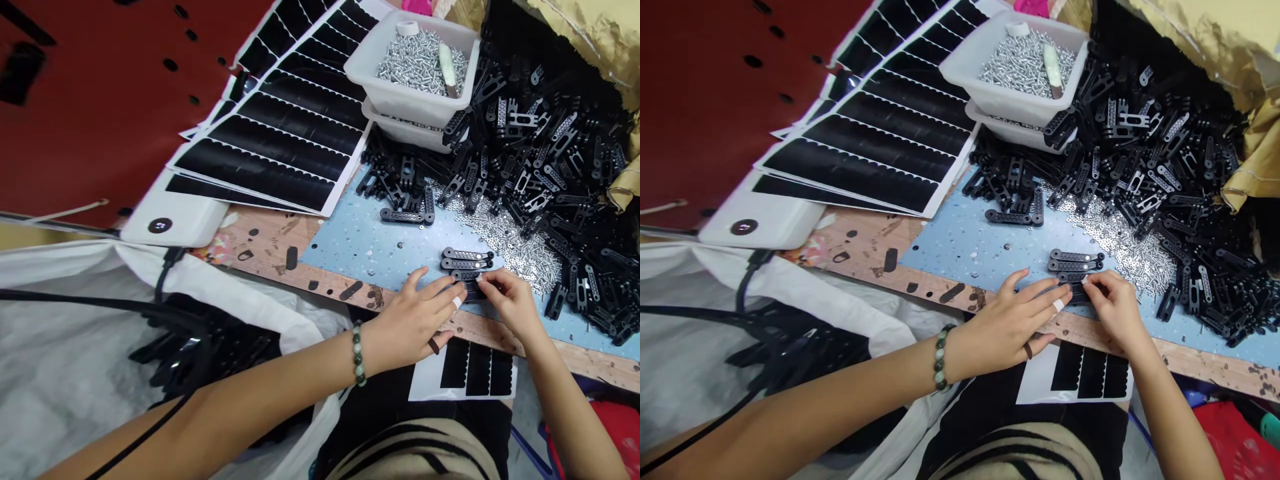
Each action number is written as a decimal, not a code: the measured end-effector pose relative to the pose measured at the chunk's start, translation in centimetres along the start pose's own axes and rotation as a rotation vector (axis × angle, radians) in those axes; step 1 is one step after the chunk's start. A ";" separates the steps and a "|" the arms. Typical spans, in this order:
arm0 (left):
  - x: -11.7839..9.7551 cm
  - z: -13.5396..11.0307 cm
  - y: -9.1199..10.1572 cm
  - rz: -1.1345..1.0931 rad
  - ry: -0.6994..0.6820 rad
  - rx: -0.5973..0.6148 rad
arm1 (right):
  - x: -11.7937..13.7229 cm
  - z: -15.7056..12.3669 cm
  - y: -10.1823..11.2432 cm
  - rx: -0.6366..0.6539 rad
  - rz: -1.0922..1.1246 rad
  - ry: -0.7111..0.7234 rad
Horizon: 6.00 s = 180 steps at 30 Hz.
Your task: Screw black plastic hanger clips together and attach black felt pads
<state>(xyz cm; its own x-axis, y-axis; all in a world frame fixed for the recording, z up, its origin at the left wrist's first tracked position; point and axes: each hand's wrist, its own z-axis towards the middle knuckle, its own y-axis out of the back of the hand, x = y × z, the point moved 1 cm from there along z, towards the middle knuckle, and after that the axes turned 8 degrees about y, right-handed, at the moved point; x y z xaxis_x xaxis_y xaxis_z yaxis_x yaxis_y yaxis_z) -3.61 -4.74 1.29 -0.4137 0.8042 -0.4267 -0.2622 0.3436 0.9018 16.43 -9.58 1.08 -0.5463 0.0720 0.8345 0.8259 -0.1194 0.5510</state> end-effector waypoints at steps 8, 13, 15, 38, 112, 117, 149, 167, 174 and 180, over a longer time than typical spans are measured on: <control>-0.3 0.9 0.3 -0.044 0.025 0.014 | 0.3 0.1 0.4 -0.003 -0.342 -0.015; -0.1 1.7 0.8 -0.138 0.049 0.008 | 2.4 -1.2 0.4 -0.064 -0.346 0.390; -0.2 1.8 0.9 -0.212 0.048 0.017 | 4.0 -2.1 -0.3 0.119 -0.257 0.635; 1.0 0.8 1.0 -0.008 0.080 -0.036 | -0.3 0.2 -1.3 -0.216 0.239 -0.194; -12.3 5.9 -12.7 -0.220 -0.038 0.605 | -12.8 -22.0 -0.5 -0.814 0.006 -0.445; -13.2 5.9 -7.6 -0.830 0.128 0.734 | -5.5 -19.6 -0.3 -0.635 -0.265 -0.171; 3.6 1.0 2.8 0.106 0.018 -0.048 | 0.6 2.4 -3.3 -0.177 0.128 -0.196; 4.0 2.6 3.3 -0.224 0.094 0.001 | 4.4 1.9 -2.3 0.084 -0.119 0.355; 5.4 2.7 3.2 -0.232 0.199 -0.170 | 1.3 2.6 -2.2 -0.232 0.251 -0.109; 4.8 2.6 2.4 -0.094 0.100 -0.099 | 0.5 3.9 -2.6 -0.198 0.213 -0.187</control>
<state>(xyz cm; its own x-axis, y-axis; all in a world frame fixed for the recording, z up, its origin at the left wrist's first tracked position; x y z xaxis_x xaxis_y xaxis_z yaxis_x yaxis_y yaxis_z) -3.96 1.25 1.58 -0.4664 0.7170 -0.5180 -0.3862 0.3618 0.8485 14.59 -5.36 0.07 -0.3142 0.2032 0.9273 0.8656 -0.3399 0.3678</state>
